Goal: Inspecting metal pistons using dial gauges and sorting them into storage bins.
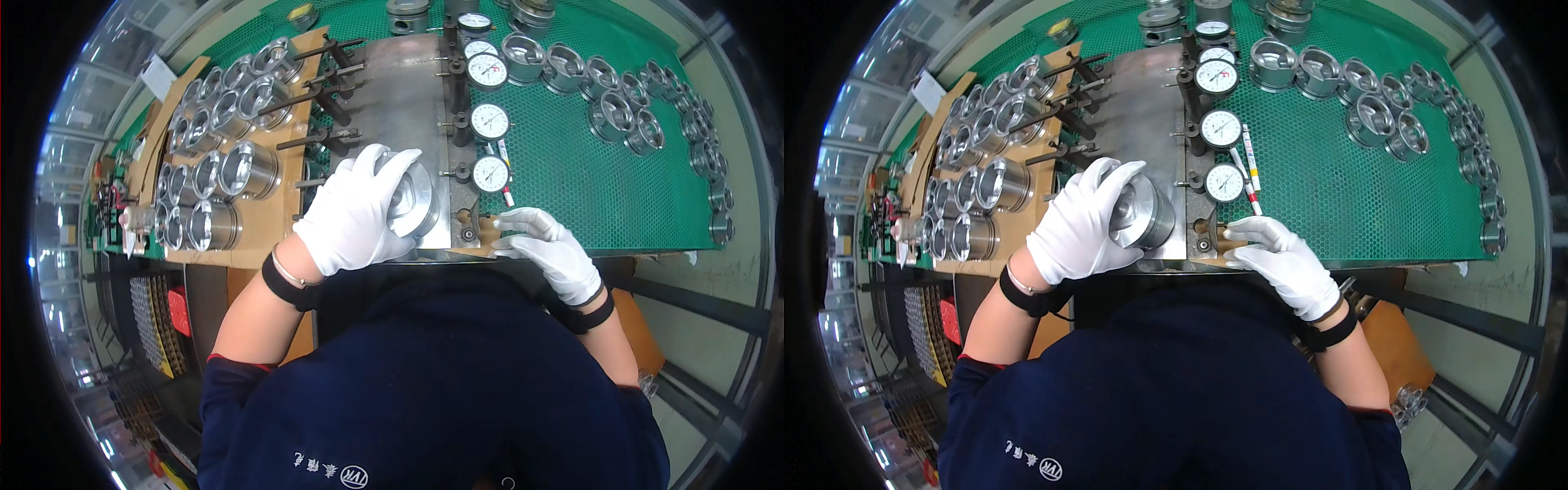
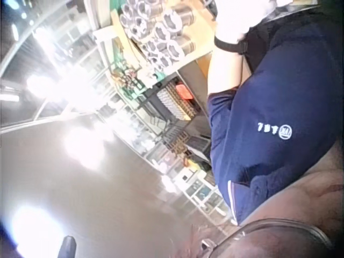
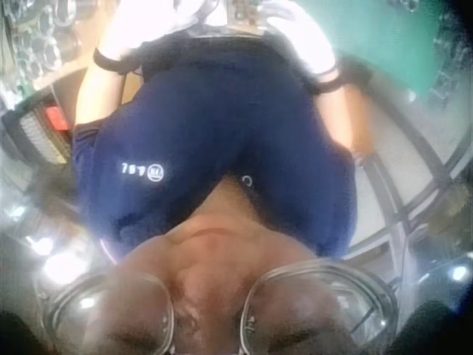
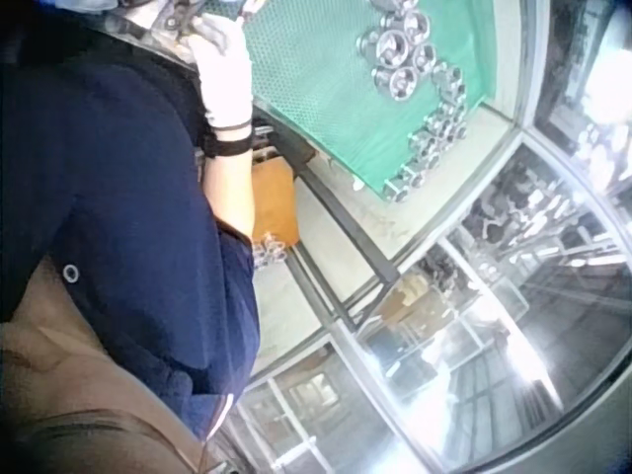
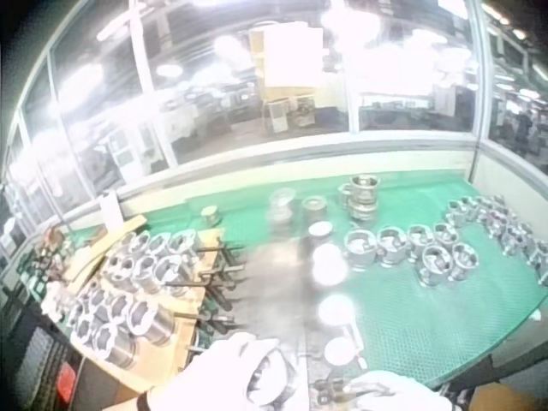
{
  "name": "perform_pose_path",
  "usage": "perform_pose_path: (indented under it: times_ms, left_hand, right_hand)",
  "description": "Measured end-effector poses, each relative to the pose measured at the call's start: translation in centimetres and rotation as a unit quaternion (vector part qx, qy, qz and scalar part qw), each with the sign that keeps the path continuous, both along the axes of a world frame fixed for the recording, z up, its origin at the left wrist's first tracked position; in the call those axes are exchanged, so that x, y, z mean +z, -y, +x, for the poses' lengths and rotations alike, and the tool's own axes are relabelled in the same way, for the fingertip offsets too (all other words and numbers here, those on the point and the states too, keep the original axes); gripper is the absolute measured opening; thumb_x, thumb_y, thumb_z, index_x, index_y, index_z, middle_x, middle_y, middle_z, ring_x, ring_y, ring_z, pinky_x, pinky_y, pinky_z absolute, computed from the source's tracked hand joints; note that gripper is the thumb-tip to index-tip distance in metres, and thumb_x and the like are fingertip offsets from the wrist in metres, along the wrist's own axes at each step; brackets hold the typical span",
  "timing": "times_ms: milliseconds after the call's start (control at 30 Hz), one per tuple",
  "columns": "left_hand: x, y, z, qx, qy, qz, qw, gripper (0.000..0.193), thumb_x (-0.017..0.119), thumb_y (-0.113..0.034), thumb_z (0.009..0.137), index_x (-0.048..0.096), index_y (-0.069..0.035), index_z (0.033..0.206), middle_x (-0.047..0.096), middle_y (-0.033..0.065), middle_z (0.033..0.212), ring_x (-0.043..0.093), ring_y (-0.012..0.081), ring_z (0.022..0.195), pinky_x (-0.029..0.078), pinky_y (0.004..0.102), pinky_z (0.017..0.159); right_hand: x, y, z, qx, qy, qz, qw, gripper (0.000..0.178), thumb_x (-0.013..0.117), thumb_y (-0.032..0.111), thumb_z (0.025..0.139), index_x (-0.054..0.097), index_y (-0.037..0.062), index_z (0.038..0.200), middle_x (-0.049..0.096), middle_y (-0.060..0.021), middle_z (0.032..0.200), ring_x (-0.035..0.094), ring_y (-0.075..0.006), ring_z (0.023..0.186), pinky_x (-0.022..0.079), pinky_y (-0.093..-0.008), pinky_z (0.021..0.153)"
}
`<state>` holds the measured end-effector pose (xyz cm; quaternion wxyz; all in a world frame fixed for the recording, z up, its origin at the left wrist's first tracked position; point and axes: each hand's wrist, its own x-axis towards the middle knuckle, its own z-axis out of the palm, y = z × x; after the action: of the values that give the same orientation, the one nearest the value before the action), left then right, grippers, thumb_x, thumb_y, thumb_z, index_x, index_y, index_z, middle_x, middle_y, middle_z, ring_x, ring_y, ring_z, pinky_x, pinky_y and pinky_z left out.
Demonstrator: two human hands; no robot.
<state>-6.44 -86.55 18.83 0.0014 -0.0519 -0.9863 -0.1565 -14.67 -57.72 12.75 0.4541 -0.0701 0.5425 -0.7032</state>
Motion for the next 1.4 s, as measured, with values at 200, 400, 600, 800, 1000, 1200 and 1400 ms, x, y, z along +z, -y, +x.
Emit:
perform_pose_path:
  times_ms: [200, 400, 600, 800, 1000, 1200, 1400]
  left_hand:
    - [-1.4, 1.5, -0.6, -0.047, -0.092, 0.010, 0.995, 0.083, 0.085, -0.030, 0.065, 0.049, -0.009, 0.137, 0.049, 0.0235, 0.133, 0.057, 0.0432, 0.111, 0.049, 0.0457, 0.097]
    - [-5.1, 3.4, 1.5, -0.010, -0.147, 0.114, 0.982, 0.083, 0.090, -0.024, 0.062, 0.051, -0.011, 0.134, 0.048, 0.0270, 0.138, 0.056, 0.0425, 0.118, 0.048, 0.0436, 0.100]
    - [-6.8, 4.1, 0.4, -0.029, -0.188, 0.173, 0.966, 0.076, 0.086, -0.014, 0.064, 0.053, -0.009, 0.132, 0.053, 0.0242, 0.133, 0.055, 0.0428, 0.118, 0.050, 0.0444, 0.096]
    - [-7.3, 4.6, -0.7, -0.008, -0.160, 0.192, 0.968, 0.076, 0.085, -0.012, 0.066, 0.051, -0.009, 0.134, 0.047, 0.0252, 0.137, 0.054, 0.0432, 0.120, 0.049, 0.0447, 0.097]
    - [-7.3, 4.7, -1.0, -0.023, -0.181, 0.219, 0.958, 0.076, 0.085, -0.011, 0.066, 0.050, -0.008, 0.133, 0.047, 0.0246, 0.137, 0.054, 0.0427, 0.120, 0.050, 0.0438, 0.097]
    - [-7.1, 4.6, -1.2, -0.033, -0.187, 0.225, 0.956, 0.076, 0.085, -0.011, 0.066, 0.049, -0.009, 0.133, 0.048, 0.0232, 0.135, 0.055, 0.0417, 0.119, 0.051, 0.0434, 0.095]
    - [-7.5, 4.7, -1.2, -0.039, -0.181, 0.199, 0.962, 0.083, 0.088, -0.016, 0.067, 0.042, -0.010, 0.136, 0.046, 0.0228, 0.137, 0.054, 0.0414, 0.120, 0.049, 0.0451, 0.098]
  right_hand:
    - [-0.9, 3.6, 1.7, 0.047, -0.065, 0.040, 0.996, 0.045, 0.065, 0.009, 0.093, 0.048, -0.0032, 0.133, 0.060, -0.0164, 0.126, 0.063, -0.0189, 0.107, 0.053, -0.0298, 0.093]
    - [-2.5, 7.9, 3.2, 0.034, 0.025, 0.035, 0.998, 0.073, 0.065, 0.009, 0.093, 0.022, -0.0033, 0.151, 0.060, -0.0177, 0.117, 0.068, -0.0210, 0.090, 0.060, -0.0314, 0.073]
    - [-2.8, 10.8, 4.0, 0.063, -0.037, 0.118, 0.990, 0.086, 0.065, 0.010, 0.091, 0.008, -0.0029, 0.154, 0.062, -0.0148, 0.110, 0.069, -0.0207, 0.075, 0.060, -0.0320, 0.062]
    - [-1.9, 11.7, 3.4, 0.047, -0.030, 0.154, 0.987, 0.088, 0.063, 0.010, 0.090, 0.004, -0.0046, 0.154, 0.066, -0.0130, 0.103, 0.068, -0.0189, 0.072, 0.060, -0.0320, 0.061]
    - [-4.5, 11.0, 3.4, 0.048, -0.110, 0.137, 0.983, 0.086, 0.062, 0.009, 0.090, 0.007, -0.0040, 0.154, 0.066, -0.0128, 0.097, 0.068, -0.0184, 0.070, 0.059, -0.0320, 0.060]
    - [-2.9, 11.4, 3.2, 0.040, -0.035, 0.119, 0.992, 0.087, 0.062, 0.009, 0.090, 0.005, -0.0039, 0.154, 0.066, -0.0137, 0.097, 0.068, -0.0181, 0.068, 0.059, -0.0320, 0.060]
    - [-3.0, 11.5, 3.1, 0.041, -0.021, 0.125, 0.991, 0.089, 0.062, 0.007, 0.090, 0.002, -0.0008, 0.155, 0.065, -0.0138, 0.098, 0.068, -0.0187, 0.068, 0.059, -0.0327, 0.059]
